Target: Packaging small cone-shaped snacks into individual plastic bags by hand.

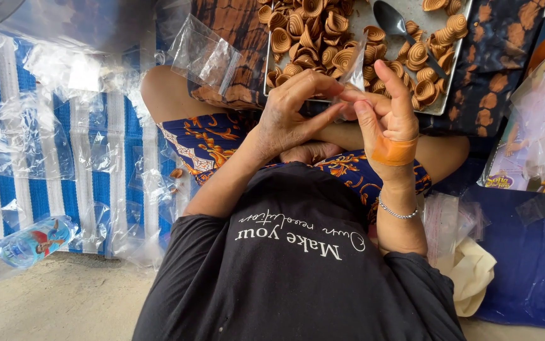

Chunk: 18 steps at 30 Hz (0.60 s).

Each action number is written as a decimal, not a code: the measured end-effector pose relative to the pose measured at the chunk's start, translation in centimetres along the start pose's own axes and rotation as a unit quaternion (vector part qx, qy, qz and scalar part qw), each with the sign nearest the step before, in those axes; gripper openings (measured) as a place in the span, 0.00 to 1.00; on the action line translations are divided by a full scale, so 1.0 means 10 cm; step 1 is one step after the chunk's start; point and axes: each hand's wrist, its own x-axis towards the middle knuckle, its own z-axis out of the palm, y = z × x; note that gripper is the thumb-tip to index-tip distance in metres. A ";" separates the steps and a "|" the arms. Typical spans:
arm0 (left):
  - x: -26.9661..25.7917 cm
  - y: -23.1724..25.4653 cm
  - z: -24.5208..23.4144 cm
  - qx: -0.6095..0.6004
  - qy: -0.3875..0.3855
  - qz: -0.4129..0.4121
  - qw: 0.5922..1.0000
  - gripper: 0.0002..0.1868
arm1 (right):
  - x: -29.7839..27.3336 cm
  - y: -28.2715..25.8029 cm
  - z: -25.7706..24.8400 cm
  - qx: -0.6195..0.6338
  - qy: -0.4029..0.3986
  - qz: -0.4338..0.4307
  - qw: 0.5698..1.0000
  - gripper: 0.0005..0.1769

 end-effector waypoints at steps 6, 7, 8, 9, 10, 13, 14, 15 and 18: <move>-0.07 -0.19 0.11 0.228 0.053 0.083 0.969 0.10 | 0.01 -0.05 0.00 -0.215 -0.037 -0.093 0.972 0.26; -0.08 -0.20 0.11 0.246 0.055 0.101 0.962 0.07 | 0.02 -0.05 0.00 -0.226 -0.037 -0.099 0.968 0.26; -0.08 -0.21 0.12 0.264 0.058 0.119 0.956 0.05 | 0.03 -0.06 0.01 -0.237 -0.038 -0.106 0.965 0.27; -0.07 -0.20 0.09 0.264 0.060 0.118 0.955 0.05 | 0.02 -0.03 0.01 -0.238 -0.039 -0.106 0.965 0.27; -0.06 -0.19 0.07 0.261 0.057 0.119 0.956 0.03 | 0.01 0.00 0.01 -0.242 -0.036 -0.103 0.964 0.27; -0.07 -0.22 0.00 0.264 0.060 0.110 0.956 0.04 | 0.02 -0.03 0.05 -0.242 -0.032 -0.084 0.966 0.24; -0.07 -0.23 -0.03 0.270 0.065 0.103 0.955 0.05 | 0.04 -0.06 0.06 -0.239 -0.029 -0.068 0.968 0.22; -0.07 -0.23 -0.03 0.270 0.067 0.104 0.955 0.05 | 0.05 -0.04 0.08 -0.240 -0.029 -0.069 0.968 0.22; -0.07 -0.22 -0.02 0.268 0.081 0.101 0.955 0.06 | 0.09 0.02 0.11 -0.248 0.034 -0.085 0.964 0.16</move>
